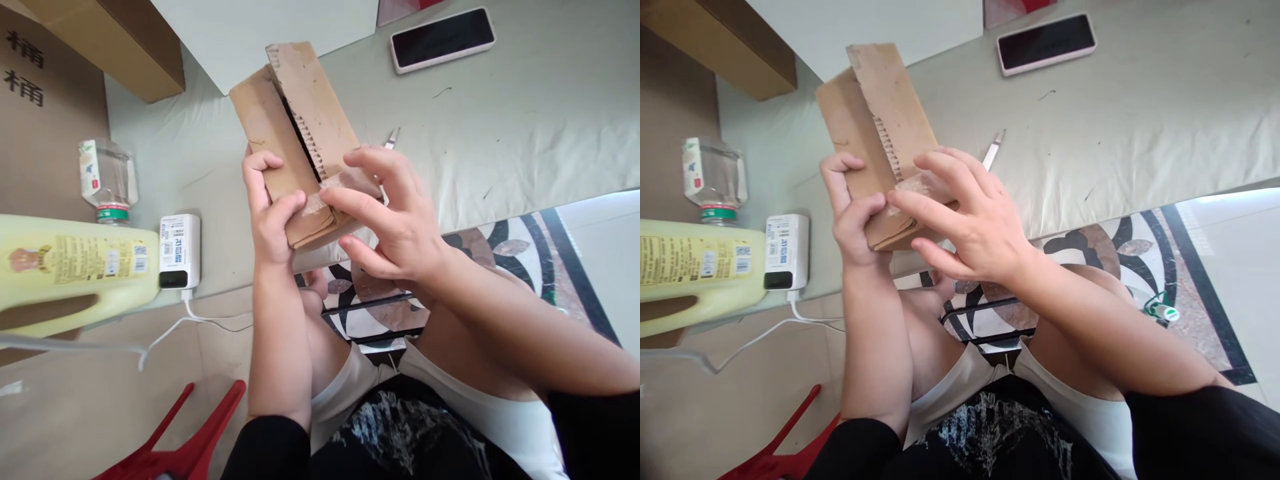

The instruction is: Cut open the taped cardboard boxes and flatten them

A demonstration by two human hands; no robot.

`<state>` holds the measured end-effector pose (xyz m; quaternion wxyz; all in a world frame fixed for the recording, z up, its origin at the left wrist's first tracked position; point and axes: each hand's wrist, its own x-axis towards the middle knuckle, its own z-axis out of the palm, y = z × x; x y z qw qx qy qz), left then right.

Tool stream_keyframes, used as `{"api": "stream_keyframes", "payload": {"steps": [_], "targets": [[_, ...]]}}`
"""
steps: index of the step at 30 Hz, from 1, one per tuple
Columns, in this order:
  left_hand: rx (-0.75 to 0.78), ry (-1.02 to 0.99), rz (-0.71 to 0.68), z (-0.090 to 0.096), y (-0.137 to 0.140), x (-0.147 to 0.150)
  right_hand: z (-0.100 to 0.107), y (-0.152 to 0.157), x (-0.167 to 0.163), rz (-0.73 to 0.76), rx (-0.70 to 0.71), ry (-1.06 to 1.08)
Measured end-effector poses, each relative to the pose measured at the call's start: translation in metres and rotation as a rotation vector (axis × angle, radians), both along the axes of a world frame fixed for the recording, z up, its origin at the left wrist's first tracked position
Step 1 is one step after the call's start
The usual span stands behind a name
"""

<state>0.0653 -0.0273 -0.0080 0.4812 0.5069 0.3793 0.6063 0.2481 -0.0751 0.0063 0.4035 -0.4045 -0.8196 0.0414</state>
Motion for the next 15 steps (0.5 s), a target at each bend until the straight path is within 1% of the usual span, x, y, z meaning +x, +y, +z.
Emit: {"api": "stream_keyframes", "payload": {"steps": [3, 6, 8, 12, 14, 15], "targets": [[0.037, -0.031, -0.056, -0.002, 0.000, -0.001, -0.004, 0.003, 0.001, -0.025, 0.019, -0.032], [0.034, -0.051, -0.059, -0.002, 0.000, 0.000, -0.008, 0.005, 0.001, -0.027, -0.048, -0.056], [0.030, -0.075, -0.057, 0.000, -0.001, 0.001, -0.014, 0.008, 0.001, -0.014, -0.063, -0.032], [0.034, -0.077, -0.051, 0.003, -0.002, 0.004, -0.023, 0.015, -0.001, 0.017, -0.031, 0.026], [0.043, -0.083, -0.050, 0.003, -0.002, 0.003, -0.023, 0.017, -0.001, -0.011, 0.034, 0.018], [0.036, -0.055, -0.065, 0.003, -0.002, 0.002, -0.022, 0.018, -0.001, -0.027, 0.098, 0.020]]}}
